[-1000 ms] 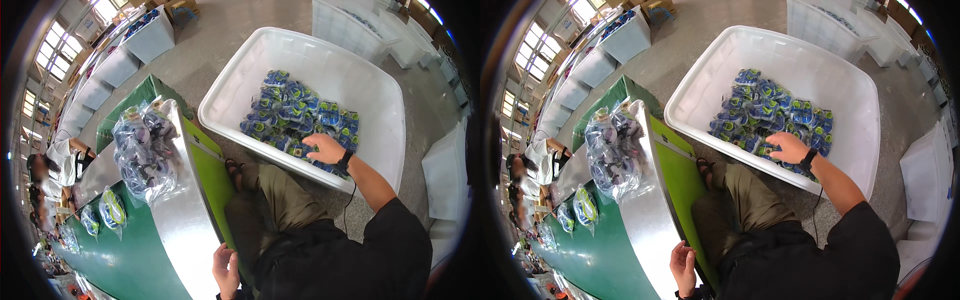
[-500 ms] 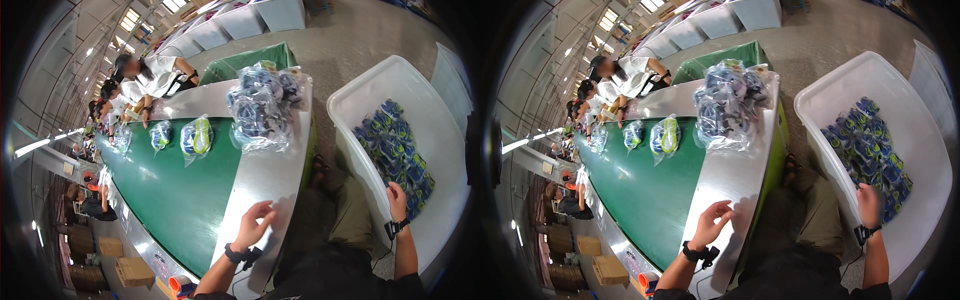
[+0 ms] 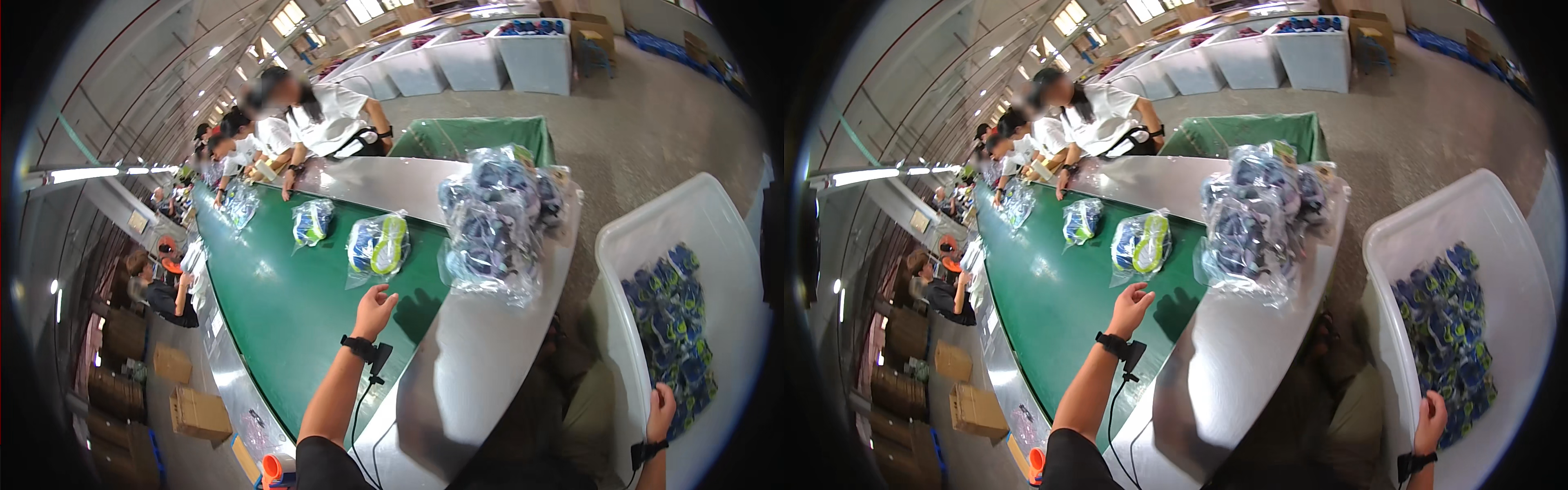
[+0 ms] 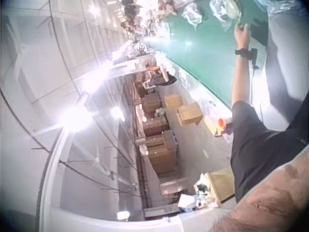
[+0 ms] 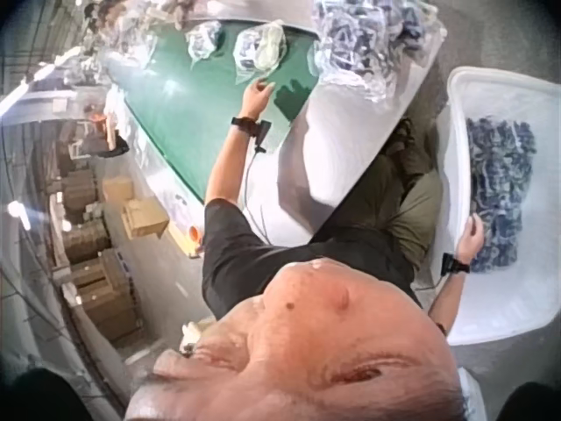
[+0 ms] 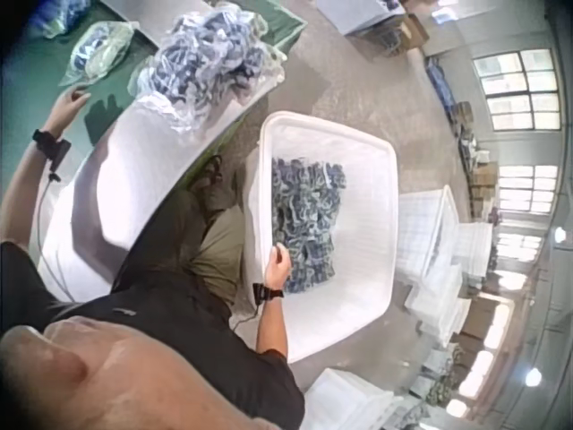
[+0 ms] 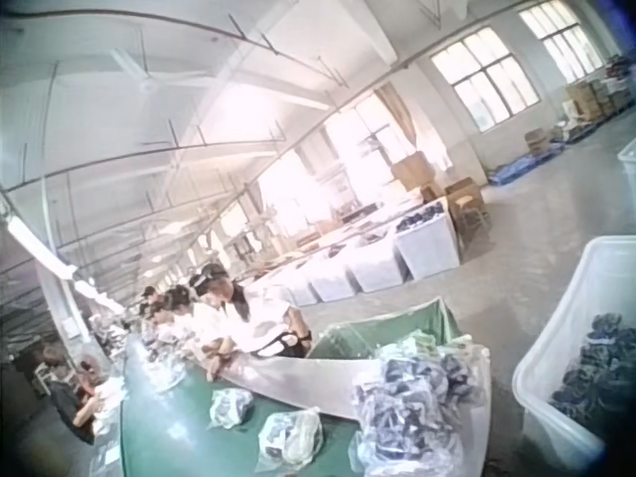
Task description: The person picks packaged shoes from a conveyor belt and places them into a large white bin. Later, the person moves to another area and handles a different bin containing packaged footwear, continuing to sort items by hand.
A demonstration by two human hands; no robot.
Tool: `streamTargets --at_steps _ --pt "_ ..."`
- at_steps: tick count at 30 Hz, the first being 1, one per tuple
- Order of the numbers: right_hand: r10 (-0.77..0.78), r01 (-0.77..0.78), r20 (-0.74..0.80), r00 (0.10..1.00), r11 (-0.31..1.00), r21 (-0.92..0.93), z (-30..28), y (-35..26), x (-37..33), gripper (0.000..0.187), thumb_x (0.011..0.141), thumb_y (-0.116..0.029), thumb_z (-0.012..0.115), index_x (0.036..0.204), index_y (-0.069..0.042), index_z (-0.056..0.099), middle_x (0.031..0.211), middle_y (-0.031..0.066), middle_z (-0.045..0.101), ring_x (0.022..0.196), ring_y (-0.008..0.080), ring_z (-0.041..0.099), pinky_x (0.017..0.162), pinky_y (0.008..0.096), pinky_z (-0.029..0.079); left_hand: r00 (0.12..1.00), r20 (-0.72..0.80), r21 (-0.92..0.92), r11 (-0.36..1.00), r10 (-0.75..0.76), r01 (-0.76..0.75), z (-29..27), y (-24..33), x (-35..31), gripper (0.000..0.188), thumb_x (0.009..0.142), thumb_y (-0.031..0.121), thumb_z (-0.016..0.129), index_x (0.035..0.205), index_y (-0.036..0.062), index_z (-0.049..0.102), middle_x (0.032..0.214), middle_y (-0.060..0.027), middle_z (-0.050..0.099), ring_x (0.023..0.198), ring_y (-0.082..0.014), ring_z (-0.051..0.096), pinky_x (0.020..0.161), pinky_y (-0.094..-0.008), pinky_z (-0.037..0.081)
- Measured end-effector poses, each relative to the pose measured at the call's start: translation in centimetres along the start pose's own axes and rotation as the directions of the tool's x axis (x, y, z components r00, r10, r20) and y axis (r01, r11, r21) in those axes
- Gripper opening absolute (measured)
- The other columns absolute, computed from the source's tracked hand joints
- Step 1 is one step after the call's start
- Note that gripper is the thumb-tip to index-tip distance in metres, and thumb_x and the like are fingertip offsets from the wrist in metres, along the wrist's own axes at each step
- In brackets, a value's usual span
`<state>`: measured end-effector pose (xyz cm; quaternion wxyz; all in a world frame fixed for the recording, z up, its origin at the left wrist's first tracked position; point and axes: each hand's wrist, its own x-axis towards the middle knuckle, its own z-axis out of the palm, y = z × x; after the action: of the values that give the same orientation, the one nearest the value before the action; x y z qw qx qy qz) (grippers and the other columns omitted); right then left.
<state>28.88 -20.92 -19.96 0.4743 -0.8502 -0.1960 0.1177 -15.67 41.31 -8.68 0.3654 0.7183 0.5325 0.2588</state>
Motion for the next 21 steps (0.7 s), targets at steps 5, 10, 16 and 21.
streamTargets --at_steps 5,10,16,21 --pt "-0.007 0.006 -0.006 1.0 0.999 -0.032 0.3 1.3 0.4 0.019 0.101 -0.009 0.059 0.114 0.004 0.064 0.104 0.0077 0.063 0.091 0.0152 0.057 0.082 0.0298 0.048 0.948 -0.316 0.045 0.998 -0.03 0.047 -1.4 -3.6 8.9 0.063 0.084 0.03 0.081 0.133 -0.0031 0.061 0.108 -0.0188 0.07 0.096 -0.0309 0.069 0.086 -0.0412 0.055" --pt "0.027 -0.032 -0.031 0.999 0.988 -0.151 0.5 1.2 0.4 0.019 0.1 -0.013 0.059 0.109 0.003 0.064 0.097 0.0078 0.062 0.084 0.0151 0.053 0.077 0.0304 0.045 0.824 -0.561 0.328 0.936 0.081 0.131 -3.0 -5.0 16.9 0.071 0.083 0.036 0.082 0.138 -0.0024 0.06 0.117 -0.0235 0.07 0.1 -0.0375 0.069 0.094 -0.045 0.053" --pt "0.036 -0.045 -0.056 0.998 0.986 -0.162 0.7 0.2 0.3 0.02 0.101 -0.016 0.057 0.105 0.003 0.063 0.094 0.0065 0.06 0.081 0.0155 0.051 0.075 0.0308 0.044 0.895 -0.182 -0.383 0.868 -0.408 0.318 -2.6 -6.0 19.2 0.084 0.089 0.034 0.08 0.153 -0.0025 0.038 0.102 -0.0168 0.071 0.069 -0.0216 0.068 0.049 -0.0347 0.05" --pt "0.053 -0.058 -0.034 0.998 0.986 -0.153 0.6 -0.7 0.1 0.016 0.099 -0.008 0.059 0.109 0.003 0.064 0.098 0.0084 0.063 0.088 0.0165 0.058 0.081 0.0308 0.048 0.964 0.075 -0.597 0.762 -0.257 0.249 -0.9 -4.3 12.8 0.027 0.1 0.024 0.068 0.119 0.0067 0.061 0.083 -0.0021 0.067 0.058 -0.0108 0.06 0.043 -0.0252 0.039"
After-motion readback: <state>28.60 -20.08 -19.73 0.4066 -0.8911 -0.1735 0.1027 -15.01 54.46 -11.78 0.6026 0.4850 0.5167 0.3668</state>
